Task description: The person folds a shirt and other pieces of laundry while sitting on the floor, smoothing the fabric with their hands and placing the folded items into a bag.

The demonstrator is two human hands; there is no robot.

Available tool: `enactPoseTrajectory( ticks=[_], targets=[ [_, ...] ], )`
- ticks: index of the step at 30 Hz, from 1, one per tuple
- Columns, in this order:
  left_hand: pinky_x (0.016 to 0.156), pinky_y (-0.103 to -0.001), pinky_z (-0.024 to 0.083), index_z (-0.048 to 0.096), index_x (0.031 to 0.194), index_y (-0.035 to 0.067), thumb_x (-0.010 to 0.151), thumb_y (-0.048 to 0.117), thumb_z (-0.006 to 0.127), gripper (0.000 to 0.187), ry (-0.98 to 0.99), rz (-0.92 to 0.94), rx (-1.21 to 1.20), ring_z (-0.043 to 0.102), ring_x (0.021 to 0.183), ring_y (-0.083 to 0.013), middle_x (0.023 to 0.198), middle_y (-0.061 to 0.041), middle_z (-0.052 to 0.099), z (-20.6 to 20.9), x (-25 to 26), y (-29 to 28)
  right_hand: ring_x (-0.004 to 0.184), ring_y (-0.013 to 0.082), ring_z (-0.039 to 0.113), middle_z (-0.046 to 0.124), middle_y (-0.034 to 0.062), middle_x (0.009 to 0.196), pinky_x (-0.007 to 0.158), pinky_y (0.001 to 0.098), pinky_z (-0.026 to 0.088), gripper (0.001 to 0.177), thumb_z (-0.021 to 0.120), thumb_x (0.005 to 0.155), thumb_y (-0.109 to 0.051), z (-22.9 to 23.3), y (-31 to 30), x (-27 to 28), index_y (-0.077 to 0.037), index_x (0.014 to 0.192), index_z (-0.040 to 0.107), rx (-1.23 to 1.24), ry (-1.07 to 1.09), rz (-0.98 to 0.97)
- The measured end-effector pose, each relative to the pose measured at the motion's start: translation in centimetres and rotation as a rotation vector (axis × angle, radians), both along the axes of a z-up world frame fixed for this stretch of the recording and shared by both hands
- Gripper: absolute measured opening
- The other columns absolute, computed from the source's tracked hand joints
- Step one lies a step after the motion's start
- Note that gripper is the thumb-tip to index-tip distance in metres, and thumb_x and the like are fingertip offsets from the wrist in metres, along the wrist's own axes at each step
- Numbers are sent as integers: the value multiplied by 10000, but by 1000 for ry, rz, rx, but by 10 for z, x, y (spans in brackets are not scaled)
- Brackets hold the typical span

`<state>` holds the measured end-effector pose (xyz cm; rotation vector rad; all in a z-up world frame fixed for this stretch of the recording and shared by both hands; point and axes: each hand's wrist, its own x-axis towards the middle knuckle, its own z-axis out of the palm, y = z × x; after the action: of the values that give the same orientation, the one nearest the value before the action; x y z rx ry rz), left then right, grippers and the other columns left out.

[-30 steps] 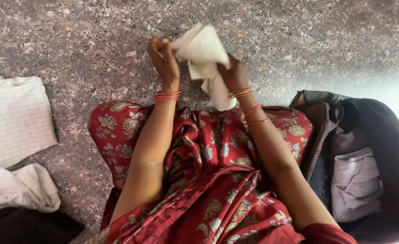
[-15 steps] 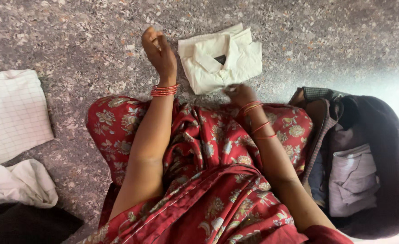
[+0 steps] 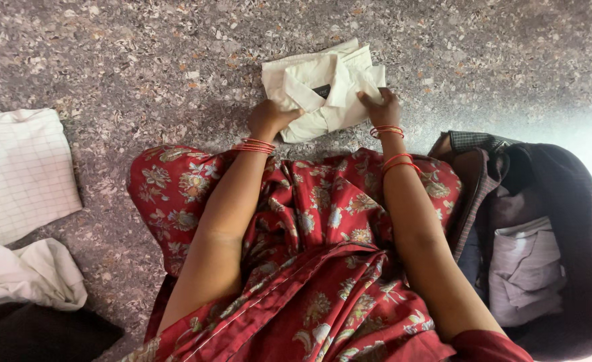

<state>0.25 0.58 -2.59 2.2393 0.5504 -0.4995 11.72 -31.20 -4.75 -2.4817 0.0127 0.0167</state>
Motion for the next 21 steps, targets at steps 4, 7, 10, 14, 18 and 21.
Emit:
enactPoseTrajectory(
  ticks=[4, 7, 10, 14, 18, 21],
  targets=[
    [748, -403, 577, 697, 988, 34, 657, 451, 892, 567, -268, 125, -20, 725, 844, -294, 940, -168, 733, -37, 7, 2, 960, 365, 696, 711, 190, 1075, 857, 450, 564, 479, 900, 753, -373, 25, 15, -21, -1, 1012, 743, -10, -280, 146],
    [762, -400, 583, 693, 982, 44, 778, 277, 810, 331, -436, 201, -129, 702, 823, -249, 958, -111, 729, -43, 12, -2, 897, 371, 700, 730, 154, 1000, 811, 475, 569, 332, 879, 702, -280, 35, 20, -29, -38, 867, 721, -194, -588, 309],
    [828, -418, 588, 614, 1080, 10, 911, 220, 745, 299, -846, 172, -402, 699, 889, -245, 1012, -107, 696, -53, 16, -4, 902, 342, 717, 728, 187, 1061, 816, 442, 596, 308, 797, 745, -221, 24, 18, -31, -7, 939, 689, 49, -491, 268],
    [872, -508, 537, 445, 1298, 7, 1044, 211, 654, 388, -857, 183, -351, 666, 1051, -430, 1161, -254, 665, -67, 20, -4, 825, 318, 716, 733, 181, 932, 775, 454, 578, 419, 771, 816, -317, -2, 2, -25, -9, 1082, 668, 215, 7, 40],
    [816, -556, 508, 439, 1372, 58, 986, 227, 632, 463, -412, 171, -88, 649, 978, -493, 1054, -295, 677, -35, 8, -1, 931, 460, 697, 681, 293, 980, 790, 545, 539, 582, 927, 880, -411, -14, -12, -32, 33, 1168, 684, -69, -134, 229],
    [780, -515, 539, 643, 1176, 92, 953, 236, 708, 274, -457, 97, 93, 700, 931, -406, 990, -188, 736, 6, -5, 3, 875, 353, 704, 740, 173, 943, 797, 463, 564, 394, 911, 636, -387, 5, -4, -50, -150, 890, 726, -385, -671, 338]
  ],
)
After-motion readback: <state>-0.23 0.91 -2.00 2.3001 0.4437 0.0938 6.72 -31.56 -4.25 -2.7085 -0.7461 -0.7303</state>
